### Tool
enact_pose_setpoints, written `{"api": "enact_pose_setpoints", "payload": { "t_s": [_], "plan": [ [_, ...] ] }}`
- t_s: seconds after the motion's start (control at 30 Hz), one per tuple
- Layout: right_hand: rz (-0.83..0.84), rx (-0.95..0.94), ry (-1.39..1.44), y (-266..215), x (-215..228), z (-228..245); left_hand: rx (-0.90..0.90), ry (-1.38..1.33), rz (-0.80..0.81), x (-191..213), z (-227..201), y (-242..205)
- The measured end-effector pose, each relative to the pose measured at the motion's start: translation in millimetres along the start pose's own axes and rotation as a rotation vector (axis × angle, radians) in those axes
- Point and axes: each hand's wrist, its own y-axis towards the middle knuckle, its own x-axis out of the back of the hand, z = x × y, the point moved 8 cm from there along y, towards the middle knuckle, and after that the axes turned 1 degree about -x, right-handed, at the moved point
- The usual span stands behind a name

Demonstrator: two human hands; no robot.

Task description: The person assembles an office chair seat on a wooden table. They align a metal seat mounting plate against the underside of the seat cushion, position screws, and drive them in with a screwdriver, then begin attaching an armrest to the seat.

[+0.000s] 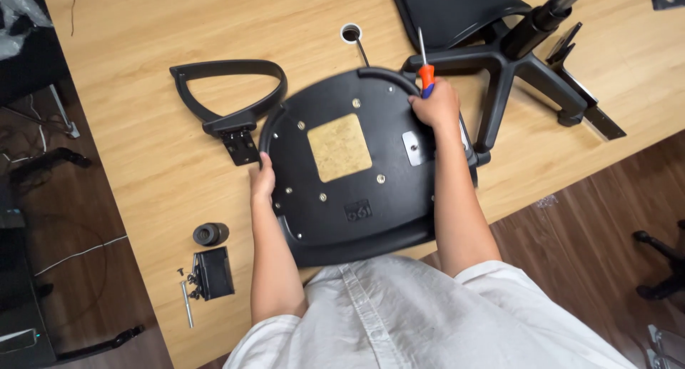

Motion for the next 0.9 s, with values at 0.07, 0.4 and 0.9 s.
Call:
{"api": "enact_pose_setpoints", "payload": {
  "t_s": [0.07,0.4,0.9],
  "plan": [
    [-0.059,0.075,0.046,-13,22,21,-0.107,-0.09,-0.055,15,-10,-4],
    [-0.133,0.243,0.379,-94,76,43,-0.729,-0.36,-0.196,114,-89,-73],
    [-0.255,0.218,0.335,-177,83,65,-0.882,-0.164,-0.129,132,-126,-113]
  ]
}}
